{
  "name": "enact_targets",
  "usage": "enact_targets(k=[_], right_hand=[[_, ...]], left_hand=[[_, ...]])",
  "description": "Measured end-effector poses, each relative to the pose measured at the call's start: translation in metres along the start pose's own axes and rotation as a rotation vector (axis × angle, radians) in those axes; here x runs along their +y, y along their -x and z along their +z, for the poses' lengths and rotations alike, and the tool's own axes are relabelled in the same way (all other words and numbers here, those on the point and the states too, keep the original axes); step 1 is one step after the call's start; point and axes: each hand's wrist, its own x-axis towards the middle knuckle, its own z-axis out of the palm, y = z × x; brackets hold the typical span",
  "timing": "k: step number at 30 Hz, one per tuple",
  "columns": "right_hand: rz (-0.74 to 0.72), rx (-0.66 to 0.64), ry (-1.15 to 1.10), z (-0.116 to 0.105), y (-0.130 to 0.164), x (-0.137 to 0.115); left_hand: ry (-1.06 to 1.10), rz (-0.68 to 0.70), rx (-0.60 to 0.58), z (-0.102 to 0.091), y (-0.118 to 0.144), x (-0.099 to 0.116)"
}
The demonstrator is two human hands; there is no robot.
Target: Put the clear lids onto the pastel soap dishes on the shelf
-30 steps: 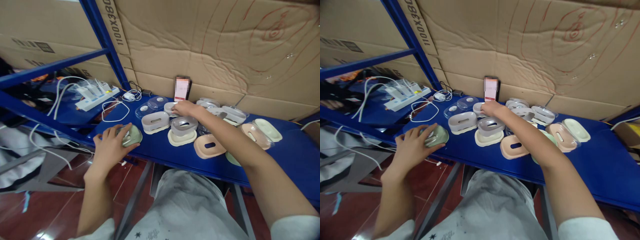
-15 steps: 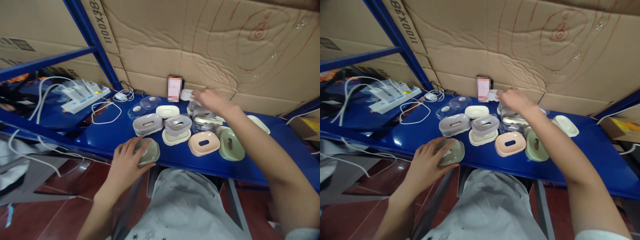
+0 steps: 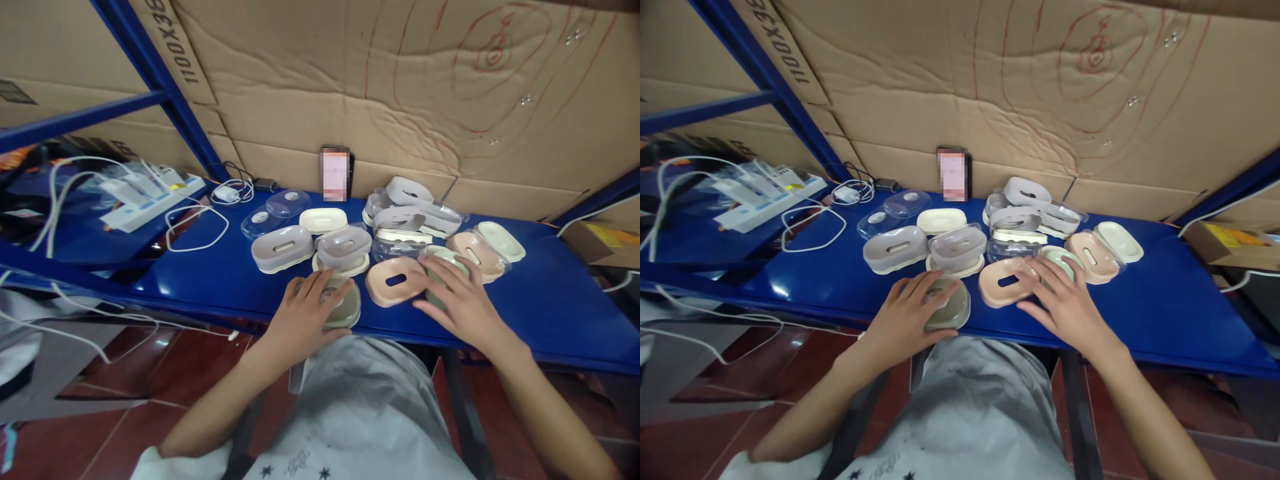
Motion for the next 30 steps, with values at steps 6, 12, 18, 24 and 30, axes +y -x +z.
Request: enact_targets(k=[6,12,18,24,30], right_hand=[[0.236,0.074,0.076,0.028,0.069,0.020],[0.264,0.060,-0.007,0.045,0.051,0.030],[0.107,-0.040,-0.040,0.046,0.012,-0.019],[0.196,0.015,0.056,0.055,-0.016,-0.026],[0.020,0.070,-0.141,0.058,-0.025,-0.067]], left_hand=[[-0.024,-0.164,0.062,0.007,-0.022,-0.007],[-0.032,-0.186,0.109,0.014,-0.027,-0.011],[0.007,-0.165,0.103,0.012,-0.024,-0.014],[0.116,-0.069,0.118,0.001,-0.010,-0.021],[0.390,0.060,0.122,-0.005,-0.002,-0.033]])
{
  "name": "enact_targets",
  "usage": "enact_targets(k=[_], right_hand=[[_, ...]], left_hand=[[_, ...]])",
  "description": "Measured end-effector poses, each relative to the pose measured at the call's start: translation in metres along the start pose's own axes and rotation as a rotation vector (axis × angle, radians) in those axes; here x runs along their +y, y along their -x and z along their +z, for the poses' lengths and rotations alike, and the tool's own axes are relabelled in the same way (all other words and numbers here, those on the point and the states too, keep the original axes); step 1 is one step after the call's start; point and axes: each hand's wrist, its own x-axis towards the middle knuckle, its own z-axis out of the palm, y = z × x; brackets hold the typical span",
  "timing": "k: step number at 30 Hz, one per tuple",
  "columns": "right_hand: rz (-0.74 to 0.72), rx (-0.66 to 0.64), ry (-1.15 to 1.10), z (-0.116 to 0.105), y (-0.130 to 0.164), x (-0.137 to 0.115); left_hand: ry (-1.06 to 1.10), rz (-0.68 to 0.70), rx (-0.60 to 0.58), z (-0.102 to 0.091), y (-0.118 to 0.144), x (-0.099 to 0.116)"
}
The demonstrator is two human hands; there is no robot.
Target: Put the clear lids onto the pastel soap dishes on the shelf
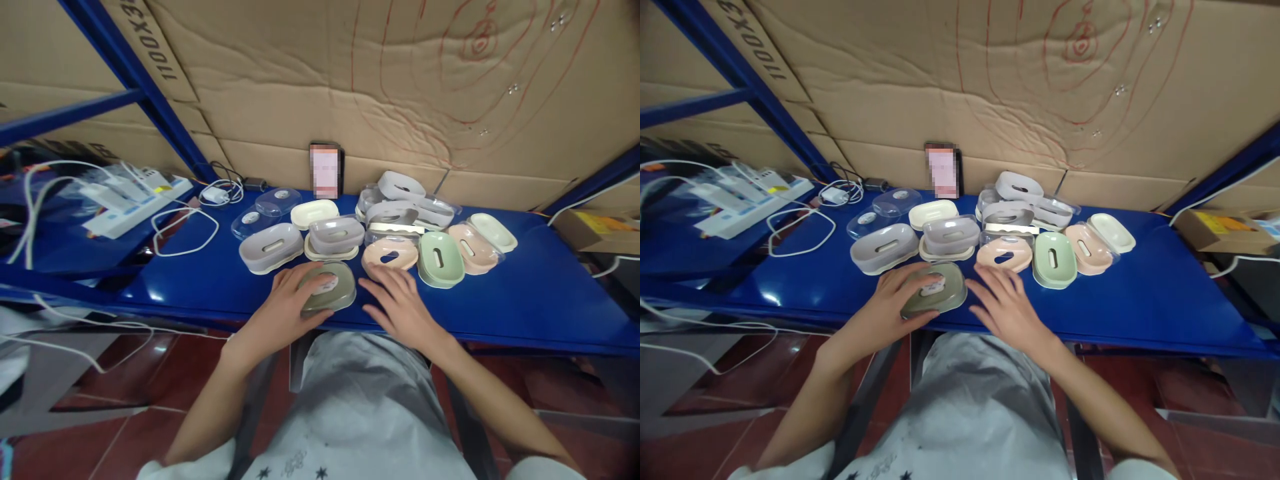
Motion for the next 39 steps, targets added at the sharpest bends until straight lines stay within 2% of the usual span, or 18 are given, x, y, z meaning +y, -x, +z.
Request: enact_targets(k=[2,5,9,12,15,19,22,25,27,28,30,32,33,36,39], right_hand=[[-0.045,0.029,-0.025,0.005,0.001,-0.014],[-0.032,0.083,0.051,0.011,0.005,-0.024],[-0.084,0.041,0.106,0.011,0.011,-0.028],[-0.115,-0.010,0.086,0.007,0.010,-0.032],[-0.117,-0.106,0.004,0.003,0.005,-0.035],[-0.105,-0.124,-0.119,0.001,-0.002,-0.034],[-0.074,-0.112,-0.140,0.002,-0.003,-0.032],[-0.053,-0.106,-0.136,0.004,-0.003,-0.030],[-0.039,-0.095,-0.147,0.006,-0.003,-0.030],[-0.031,-0.089,-0.153,0.006,-0.003,-0.030],[-0.020,-0.085,-0.164,0.007,-0.005,-0.030],[-0.010,-0.082,-0.176,0.007,-0.007,-0.029],[-0.006,-0.076,-0.180,0.007,-0.009,-0.029],[-0.005,-0.044,-0.183,0.007,-0.012,-0.027],[0.001,-0.009,-0.187,0.006,-0.010,-0.026]], left_hand=[[0.125,-0.003,0.018,0.005,-0.004,-0.004],[0.248,-0.027,0.058,0.022,-0.010,-0.006],[0.174,0.034,0.216,0.038,-0.015,0.001],[0.069,0.026,0.321,0.025,-0.021,0.001],[-0.045,-0.055,0.378,-0.006,-0.040,-0.021],[-0.158,-0.207,0.358,-0.038,-0.082,-0.078],[-0.215,-0.273,0.177,-0.039,-0.114,-0.113],[-0.234,-0.288,-0.013,-0.030,-0.131,-0.125],[-0.230,-0.282,-0.063,-0.027,-0.131,-0.121],[-0.234,-0.274,-0.045,-0.028,-0.126,-0.114],[-0.241,-0.235,0.055,-0.029,-0.106,-0.093],[-0.201,-0.132,0.181,-0.026,-0.075,-0.063],[-0.156,-0.084,0.204,-0.021,-0.057,-0.047],[-0.113,0.011,0.248,0.009,-0.003,-0.003],[-0.139,0.059,0.436,0.047,0.028,0.018]])
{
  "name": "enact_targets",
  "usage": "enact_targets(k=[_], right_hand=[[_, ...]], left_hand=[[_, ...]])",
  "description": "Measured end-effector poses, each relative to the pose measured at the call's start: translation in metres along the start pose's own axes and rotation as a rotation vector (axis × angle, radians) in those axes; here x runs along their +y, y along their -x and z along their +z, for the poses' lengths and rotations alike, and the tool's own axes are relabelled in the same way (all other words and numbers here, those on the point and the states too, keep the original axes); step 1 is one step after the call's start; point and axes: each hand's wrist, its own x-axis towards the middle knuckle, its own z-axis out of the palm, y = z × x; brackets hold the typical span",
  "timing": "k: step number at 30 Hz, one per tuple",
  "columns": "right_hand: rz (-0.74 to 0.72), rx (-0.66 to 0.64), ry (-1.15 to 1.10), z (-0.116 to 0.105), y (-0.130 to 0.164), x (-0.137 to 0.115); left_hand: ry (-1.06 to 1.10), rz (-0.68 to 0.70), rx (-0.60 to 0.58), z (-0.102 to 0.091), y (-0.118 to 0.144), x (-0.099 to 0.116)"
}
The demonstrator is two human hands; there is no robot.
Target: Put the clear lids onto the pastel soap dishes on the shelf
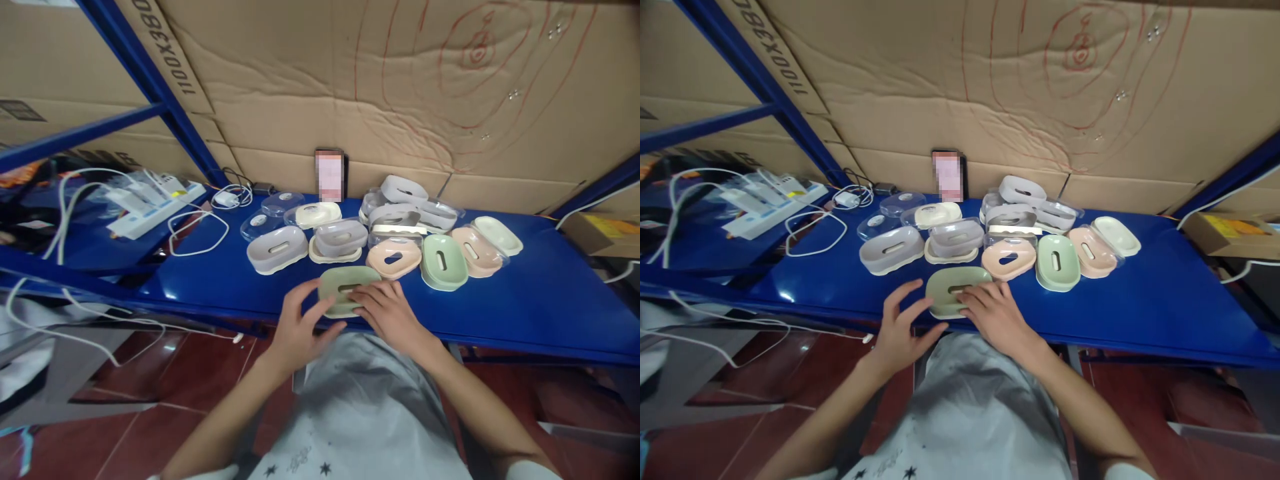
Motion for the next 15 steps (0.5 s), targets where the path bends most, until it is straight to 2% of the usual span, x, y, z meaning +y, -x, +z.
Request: enact_targets(k=[2,3,7,10,13,15], right_hand=[[0.024,0.064,0.036,-0.004,0.005,0.003],[0.041,0.117,0.074,-0.007,0.008,0.006],[0.188,0.319,0.265,-0.029,0.021,0.040],[0.318,0.333,0.320,-0.052,0.028,0.081],[0.336,0.300,0.277,-0.072,0.035,0.119],[0.350,0.295,0.252,-0.080,0.041,0.135]], left_hand=[[0.002,0.004,0.035,0.014,0.011,0.004],[0.002,0.009,0.011,0.019,0.012,0.003],[-0.007,0.097,-0.201,0.025,0.001,0.001],[0.030,0.137,-0.249,0.022,-0.005,0.003],[0.070,0.127,-0.200,0.014,-0.011,0.003],[0.065,0.104,-0.183,0.003,-0.022,-0.001]])
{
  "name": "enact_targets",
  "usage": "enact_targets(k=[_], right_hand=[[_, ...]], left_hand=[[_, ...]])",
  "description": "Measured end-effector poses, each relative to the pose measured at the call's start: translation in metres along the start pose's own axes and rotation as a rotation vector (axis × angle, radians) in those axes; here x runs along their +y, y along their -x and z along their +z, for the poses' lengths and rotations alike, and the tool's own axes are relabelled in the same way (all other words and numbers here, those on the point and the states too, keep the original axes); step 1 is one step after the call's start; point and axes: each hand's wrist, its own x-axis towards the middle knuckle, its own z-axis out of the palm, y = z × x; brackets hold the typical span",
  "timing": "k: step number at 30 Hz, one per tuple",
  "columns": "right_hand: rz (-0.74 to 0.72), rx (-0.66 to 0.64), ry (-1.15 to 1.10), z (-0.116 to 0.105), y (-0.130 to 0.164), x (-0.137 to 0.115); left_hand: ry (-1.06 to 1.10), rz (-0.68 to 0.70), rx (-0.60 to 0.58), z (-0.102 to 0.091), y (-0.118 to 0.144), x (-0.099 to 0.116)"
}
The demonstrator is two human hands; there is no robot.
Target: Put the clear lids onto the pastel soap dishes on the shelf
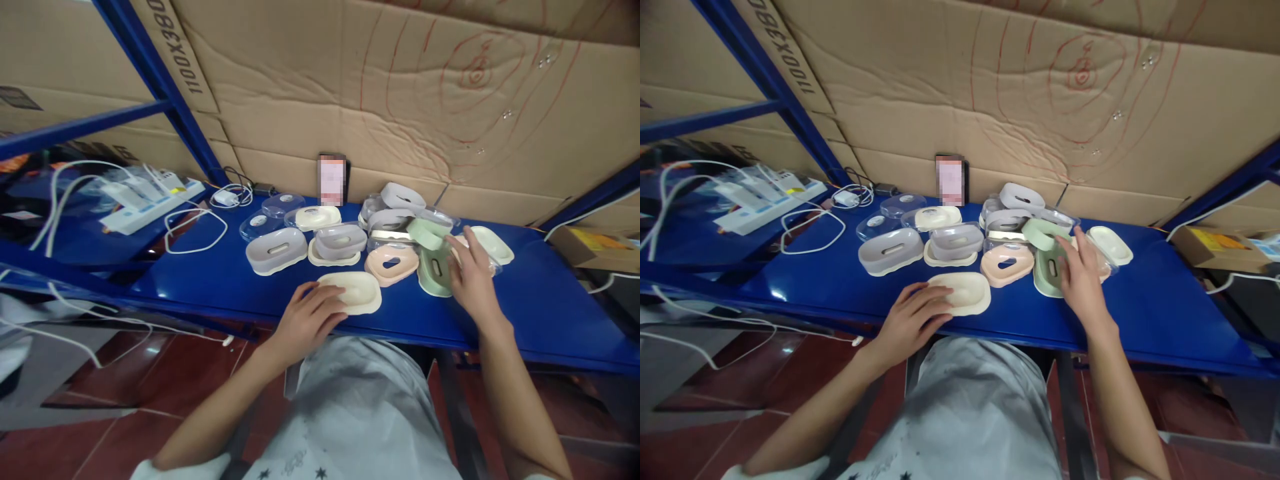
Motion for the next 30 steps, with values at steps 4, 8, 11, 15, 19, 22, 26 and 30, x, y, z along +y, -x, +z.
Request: enact_targets(k=[4,8,11,15,19,22,26,30], right_hand=[[0.056,0.044,-0.008,-0.008,0.012,0.014],[0.054,0.061,0.030,-0.011,0.038,0.014],[0.048,0.038,0.053,-0.011,0.058,0.011],[0.009,0.006,0.082,-0.008,0.075,0.005],[-0.016,-0.046,0.109,-0.006,0.075,0.000],[-0.035,-0.082,0.117,-0.006,0.072,-0.002],[-0.042,-0.061,0.149,-0.005,0.073,-0.002],[-0.092,-0.071,0.177,-0.003,0.073,-0.006]], left_hand=[[-0.107,-0.121,-0.001,-0.036,-0.039,-0.028],[-0.239,-0.233,-0.070,-0.051,-0.098,-0.081],[-0.280,-0.298,-0.202,-0.041,-0.129,-0.120],[-0.263,-0.283,-0.303,-0.026,-0.132,-0.132],[-0.269,-0.257,-0.147,-0.034,-0.091,-0.100],[-0.319,-0.319,-0.057,-0.046,-0.046,-0.077],[-0.380,-0.445,-0.030,-0.049,0.009,-0.074],[-0.257,-0.439,0.150,-0.047,0.032,-0.084]])
